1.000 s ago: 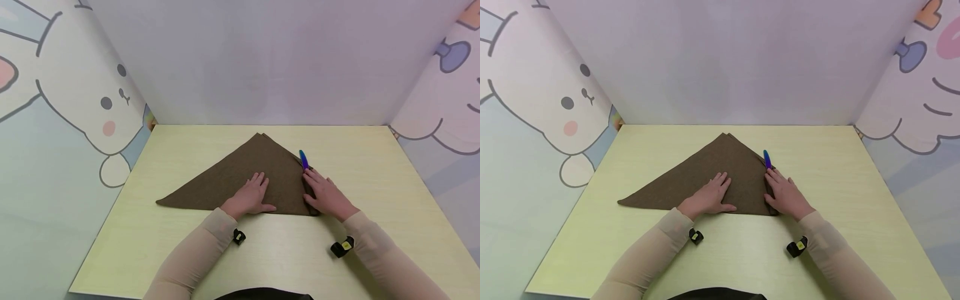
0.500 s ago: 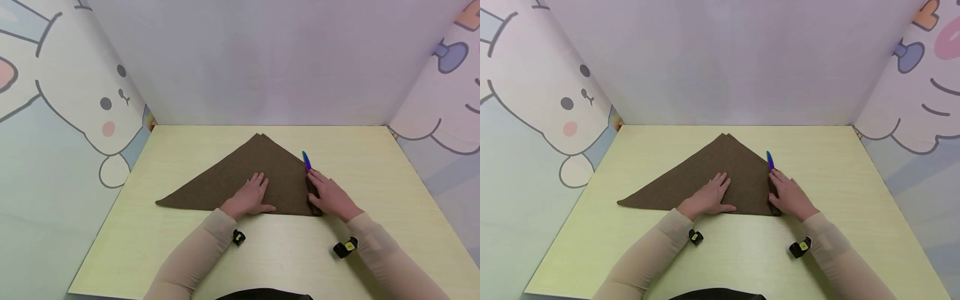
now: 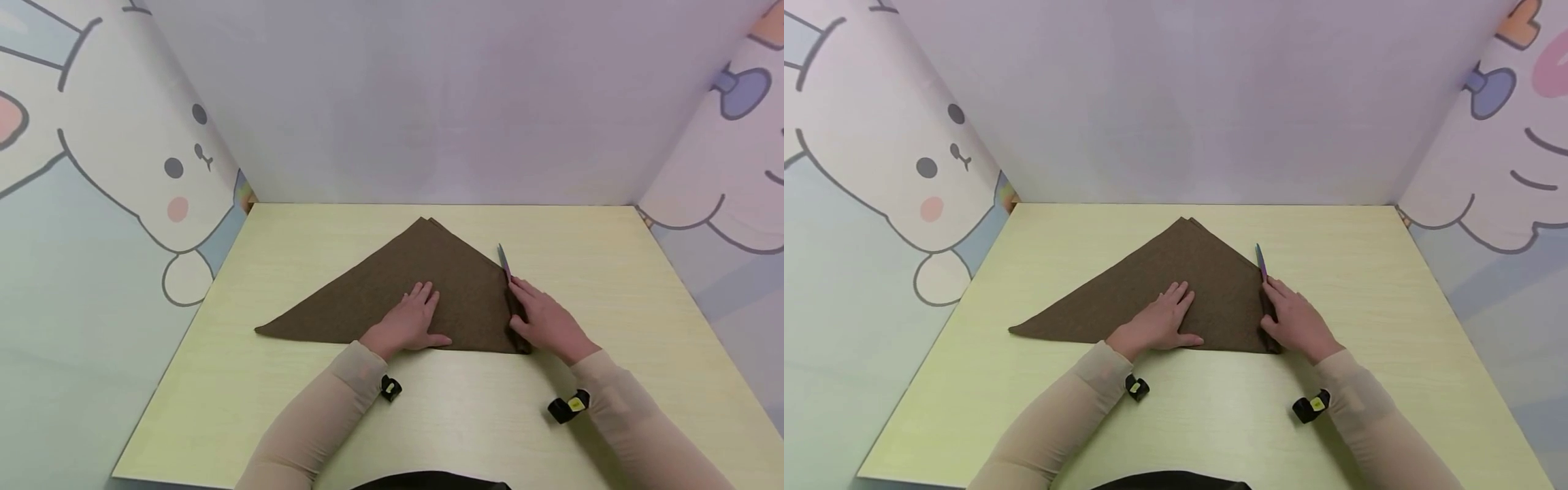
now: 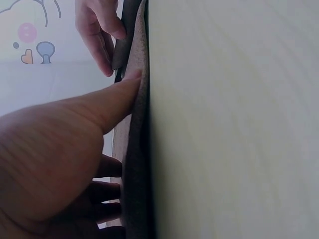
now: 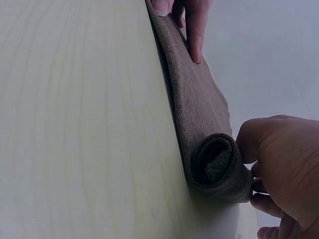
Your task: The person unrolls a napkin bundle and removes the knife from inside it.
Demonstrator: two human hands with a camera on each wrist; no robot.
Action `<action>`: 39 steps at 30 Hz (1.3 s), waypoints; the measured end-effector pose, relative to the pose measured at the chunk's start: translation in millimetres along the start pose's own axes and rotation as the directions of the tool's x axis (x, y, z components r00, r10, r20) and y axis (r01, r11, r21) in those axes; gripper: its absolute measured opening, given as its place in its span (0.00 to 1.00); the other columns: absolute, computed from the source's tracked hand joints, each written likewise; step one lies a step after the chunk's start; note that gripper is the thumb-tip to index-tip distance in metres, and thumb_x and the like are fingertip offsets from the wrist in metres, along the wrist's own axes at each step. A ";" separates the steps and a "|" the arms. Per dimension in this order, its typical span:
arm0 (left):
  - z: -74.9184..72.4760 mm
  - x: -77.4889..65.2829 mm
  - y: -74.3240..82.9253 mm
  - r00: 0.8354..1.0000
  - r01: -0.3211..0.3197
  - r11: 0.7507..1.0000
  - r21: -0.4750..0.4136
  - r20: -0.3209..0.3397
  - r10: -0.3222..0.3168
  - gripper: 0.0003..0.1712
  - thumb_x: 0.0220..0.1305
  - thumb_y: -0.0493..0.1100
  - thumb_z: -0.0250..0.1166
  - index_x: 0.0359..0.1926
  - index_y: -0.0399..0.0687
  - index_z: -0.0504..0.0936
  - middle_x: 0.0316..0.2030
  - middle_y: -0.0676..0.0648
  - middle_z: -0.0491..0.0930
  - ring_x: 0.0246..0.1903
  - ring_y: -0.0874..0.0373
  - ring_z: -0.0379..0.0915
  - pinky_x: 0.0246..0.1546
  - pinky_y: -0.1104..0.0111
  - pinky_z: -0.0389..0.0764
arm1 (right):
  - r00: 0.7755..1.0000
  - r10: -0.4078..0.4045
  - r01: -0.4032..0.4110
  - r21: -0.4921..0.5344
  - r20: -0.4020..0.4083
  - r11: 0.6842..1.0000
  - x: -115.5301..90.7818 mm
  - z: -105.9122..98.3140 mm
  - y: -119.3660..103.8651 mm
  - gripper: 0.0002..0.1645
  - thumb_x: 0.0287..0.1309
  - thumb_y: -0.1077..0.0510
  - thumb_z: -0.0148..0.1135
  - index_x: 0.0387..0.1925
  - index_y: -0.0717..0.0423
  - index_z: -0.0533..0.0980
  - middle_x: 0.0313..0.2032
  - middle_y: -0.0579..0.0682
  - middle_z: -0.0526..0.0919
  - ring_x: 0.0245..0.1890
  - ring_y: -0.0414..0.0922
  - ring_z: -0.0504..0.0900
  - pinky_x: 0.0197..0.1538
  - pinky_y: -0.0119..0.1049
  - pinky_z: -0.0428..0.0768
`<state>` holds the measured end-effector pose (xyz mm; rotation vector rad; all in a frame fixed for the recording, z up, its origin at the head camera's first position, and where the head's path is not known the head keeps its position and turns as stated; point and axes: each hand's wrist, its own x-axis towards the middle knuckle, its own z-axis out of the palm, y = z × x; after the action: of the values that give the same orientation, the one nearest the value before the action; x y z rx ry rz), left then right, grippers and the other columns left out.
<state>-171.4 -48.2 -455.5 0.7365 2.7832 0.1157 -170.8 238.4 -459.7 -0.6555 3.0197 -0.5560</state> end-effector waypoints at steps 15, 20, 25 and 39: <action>-4.5 -1.2 2.2 1.000 -0.014 1.000 0.017 -0.008 0.014 0.58 0.57 0.74 0.57 0.75 0.41 0.51 0.75 0.40 0.42 0.73 0.45 0.37 0.68 0.55 0.54 | 0.999 0.032 -0.033 0.037 0.018 0.999 -8.4 -8.7 1.1 0.34 0.61 0.60 0.53 0.68 0.63 0.63 0.70 0.64 0.58 0.66 0.63 0.62 0.58 0.59 0.68; -4.0 -0.2 0.6 1.000 -0.013 1.000 0.012 -0.017 0.013 0.58 0.57 0.74 0.57 0.75 0.41 0.51 0.75 0.39 0.42 0.73 0.45 0.37 0.68 0.54 0.54 | 1.000 0.024 -0.024 0.036 0.002 0.999 -10.5 -9.4 1.9 0.33 0.62 0.60 0.53 0.68 0.63 0.64 0.70 0.64 0.58 0.65 0.63 0.63 0.57 0.58 0.69; -1.9 0.8 -1.0 1.000 -0.012 1.000 -0.003 -0.021 0.012 0.58 0.57 0.74 0.57 0.75 0.41 0.51 0.75 0.39 0.41 0.73 0.45 0.36 0.68 0.54 0.54 | 0.999 0.035 -0.035 0.035 0.005 0.999 -12.1 -11.7 3.1 0.33 0.62 0.60 0.53 0.68 0.64 0.63 0.69 0.64 0.59 0.65 0.64 0.63 0.58 0.59 0.68; 1.4 1.1 -2.8 1.000 -0.005 1.000 -0.008 -0.010 0.005 0.57 0.57 0.73 0.57 0.75 0.42 0.51 0.75 0.40 0.41 0.74 0.46 0.36 0.69 0.55 0.52 | 0.999 0.048 -0.049 0.029 0.018 0.998 -21.2 -10.6 15.8 0.31 0.64 0.61 0.54 0.67 0.66 0.63 0.67 0.66 0.62 0.65 0.66 0.62 0.61 0.61 0.64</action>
<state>-173.3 -50.1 -457.5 0.7426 2.7886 0.1310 -158.6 264.0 -456.7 -0.5808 2.9964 -0.5882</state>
